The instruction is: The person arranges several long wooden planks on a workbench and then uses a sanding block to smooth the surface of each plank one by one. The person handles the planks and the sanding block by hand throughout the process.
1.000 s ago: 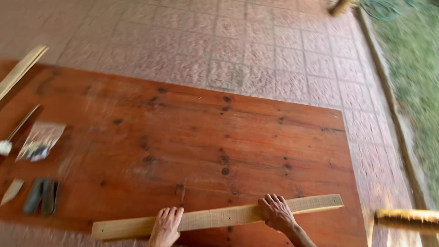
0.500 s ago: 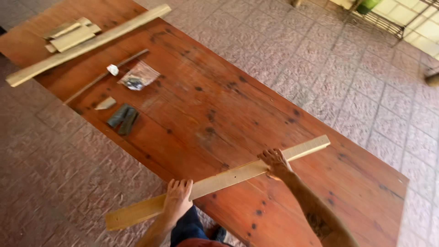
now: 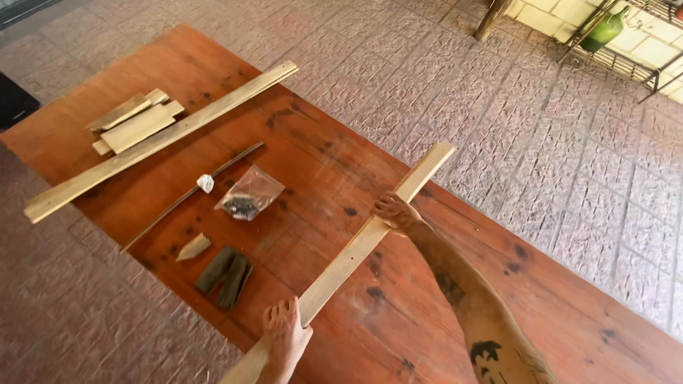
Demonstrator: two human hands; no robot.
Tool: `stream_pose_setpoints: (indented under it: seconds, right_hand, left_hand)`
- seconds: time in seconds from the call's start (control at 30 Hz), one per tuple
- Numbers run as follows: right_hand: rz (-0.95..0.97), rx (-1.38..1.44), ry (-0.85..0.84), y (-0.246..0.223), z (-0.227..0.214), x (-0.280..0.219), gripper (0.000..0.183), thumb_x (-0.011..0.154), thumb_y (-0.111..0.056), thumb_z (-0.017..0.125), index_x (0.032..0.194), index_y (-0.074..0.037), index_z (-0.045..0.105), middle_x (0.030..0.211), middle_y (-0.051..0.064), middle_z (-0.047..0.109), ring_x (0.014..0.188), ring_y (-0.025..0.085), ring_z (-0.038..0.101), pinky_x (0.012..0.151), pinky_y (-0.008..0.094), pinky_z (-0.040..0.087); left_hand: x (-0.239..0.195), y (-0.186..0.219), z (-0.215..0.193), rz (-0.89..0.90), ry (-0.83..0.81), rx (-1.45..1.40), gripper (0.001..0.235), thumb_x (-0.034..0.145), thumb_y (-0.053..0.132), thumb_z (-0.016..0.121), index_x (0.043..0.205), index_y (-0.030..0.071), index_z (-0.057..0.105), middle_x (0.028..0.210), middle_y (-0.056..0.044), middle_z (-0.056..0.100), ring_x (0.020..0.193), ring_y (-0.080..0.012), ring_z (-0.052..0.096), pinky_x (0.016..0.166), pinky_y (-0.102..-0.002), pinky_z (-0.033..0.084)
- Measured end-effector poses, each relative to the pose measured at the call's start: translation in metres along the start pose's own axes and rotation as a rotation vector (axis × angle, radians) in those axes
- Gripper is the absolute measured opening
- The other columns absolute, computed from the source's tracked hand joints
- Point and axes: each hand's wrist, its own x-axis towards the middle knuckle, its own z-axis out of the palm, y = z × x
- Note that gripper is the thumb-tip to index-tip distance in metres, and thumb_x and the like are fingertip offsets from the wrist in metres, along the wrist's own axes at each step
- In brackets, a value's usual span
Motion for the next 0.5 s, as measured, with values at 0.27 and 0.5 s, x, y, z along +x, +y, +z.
stream_pose_setpoints:
  seconds: [0.27,0.5]
  right_hand:
    - [-0.102,-0.091,-0.058,0.045,0.034,0.118,0.048,0.067,-0.016,0.085,0.105,-0.022,0.057,0.099,-0.002,0.061,0.099,0.023,0.056,0.111,0.043,0.036]
    - [-0.103,-0.197,-0.199,0.061,0.064,0.144,0.056,0.076,-0.031,0.083,0.126,-0.024,0.058,0.124,-0.001,0.065,0.118,0.024,0.058,0.119,0.045,0.031]
  left_hand:
    - [0.071,-0.022,0.029,-0.163,-0.064,0.013,0.058,0.058,0.031,0.079,0.111,0.019,0.059,0.093,-0.003,0.064,0.092,-0.0251,0.065,0.092,-0.042,0.050]
    - [0.106,-0.032,0.037,-0.180,-0.184,-0.025,0.061,0.062,0.031,0.084,0.115,0.018,0.056,0.102,-0.004,0.067,0.097,-0.0236,0.067,0.095,-0.042,0.050]
